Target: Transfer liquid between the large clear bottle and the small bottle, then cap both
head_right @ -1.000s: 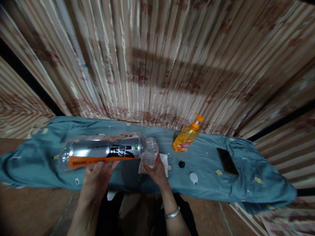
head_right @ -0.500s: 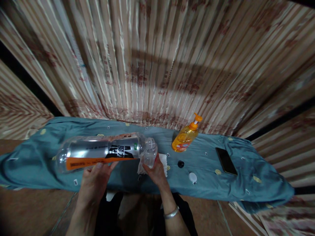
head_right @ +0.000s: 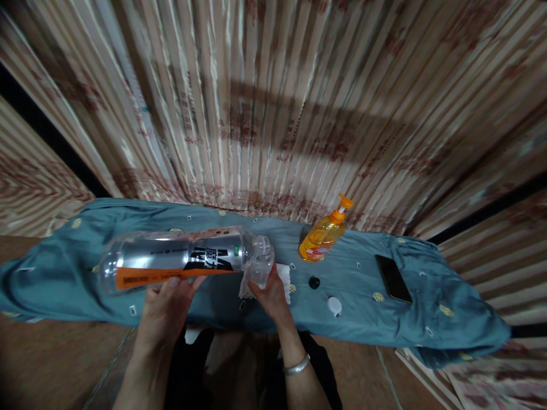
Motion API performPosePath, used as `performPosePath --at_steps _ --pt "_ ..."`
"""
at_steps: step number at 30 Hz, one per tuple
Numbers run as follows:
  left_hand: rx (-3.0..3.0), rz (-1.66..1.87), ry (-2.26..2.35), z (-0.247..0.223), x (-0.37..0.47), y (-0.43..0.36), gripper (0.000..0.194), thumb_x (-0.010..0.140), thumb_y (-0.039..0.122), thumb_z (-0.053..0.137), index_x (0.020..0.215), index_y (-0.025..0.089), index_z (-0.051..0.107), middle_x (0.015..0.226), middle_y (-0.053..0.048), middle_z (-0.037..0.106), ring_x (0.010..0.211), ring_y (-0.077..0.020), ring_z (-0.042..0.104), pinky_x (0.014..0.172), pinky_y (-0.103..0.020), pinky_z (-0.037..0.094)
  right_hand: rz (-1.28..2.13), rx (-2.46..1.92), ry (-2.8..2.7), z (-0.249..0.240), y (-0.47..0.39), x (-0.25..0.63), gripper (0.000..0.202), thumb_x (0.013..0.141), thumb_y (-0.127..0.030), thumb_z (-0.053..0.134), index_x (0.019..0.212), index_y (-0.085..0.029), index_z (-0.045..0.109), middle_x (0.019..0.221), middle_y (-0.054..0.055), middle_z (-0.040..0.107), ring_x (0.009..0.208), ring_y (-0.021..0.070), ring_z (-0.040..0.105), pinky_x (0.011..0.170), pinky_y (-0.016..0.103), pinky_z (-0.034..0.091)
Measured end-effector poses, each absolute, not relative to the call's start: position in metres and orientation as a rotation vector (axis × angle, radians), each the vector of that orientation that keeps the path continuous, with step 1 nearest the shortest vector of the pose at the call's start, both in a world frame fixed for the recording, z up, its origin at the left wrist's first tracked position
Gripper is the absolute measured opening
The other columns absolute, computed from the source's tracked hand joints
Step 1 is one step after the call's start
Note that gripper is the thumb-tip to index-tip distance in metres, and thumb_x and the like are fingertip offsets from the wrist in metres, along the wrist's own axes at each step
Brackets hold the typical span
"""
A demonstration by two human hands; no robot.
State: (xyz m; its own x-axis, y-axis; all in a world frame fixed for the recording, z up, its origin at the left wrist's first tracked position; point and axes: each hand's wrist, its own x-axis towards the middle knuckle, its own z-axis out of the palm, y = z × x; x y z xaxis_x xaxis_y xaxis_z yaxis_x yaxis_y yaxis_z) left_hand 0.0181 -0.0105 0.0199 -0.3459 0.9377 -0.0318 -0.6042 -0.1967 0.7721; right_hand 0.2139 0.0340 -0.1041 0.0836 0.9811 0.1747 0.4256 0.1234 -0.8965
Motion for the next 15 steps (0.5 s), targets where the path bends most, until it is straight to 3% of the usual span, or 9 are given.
performPosePath --at_steps 3,11,15 --pt "0.545 1.770 0.842 0.016 0.018 -0.011 0.043 0.058 0.037 0.090 0.045 0.019 0.053 0.046 0.007 0.047 0.051 -0.0107 0.055 0.094 -0.051 0.055 0.777 -1.467 -1.478 -0.102 0.033 0.213 0.051 0.075 -0.041 0.076 0.118 -0.019 0.060 0.110 0.013 0.075 0.105 0.0332 0.072 0.092 0.049 0.059" --pt "0.532 1.809 0.820 0.004 0.016 -0.009 0.049 0.061 0.034 0.089 0.047 0.020 0.044 0.054 0.006 0.053 0.066 -0.0151 0.064 0.097 -0.052 0.054 0.772 -1.453 -1.481 -0.103 0.033 0.213 0.051 0.076 -0.039 0.076 0.120 -0.020 0.059 0.109 0.011 0.076 0.104 0.0316 0.073 0.091 0.047 0.060" --pt "0.529 1.777 0.898 0.011 0.016 -0.009 0.052 0.055 0.040 0.092 0.046 0.020 0.044 0.053 0.006 0.053 0.062 -0.0148 0.062 0.093 -0.052 0.056 0.762 -1.456 -1.476 -0.105 0.034 0.213 0.054 0.075 -0.041 0.076 0.122 -0.019 0.059 0.109 0.011 0.076 0.102 0.0318 0.073 0.090 0.048 0.060"
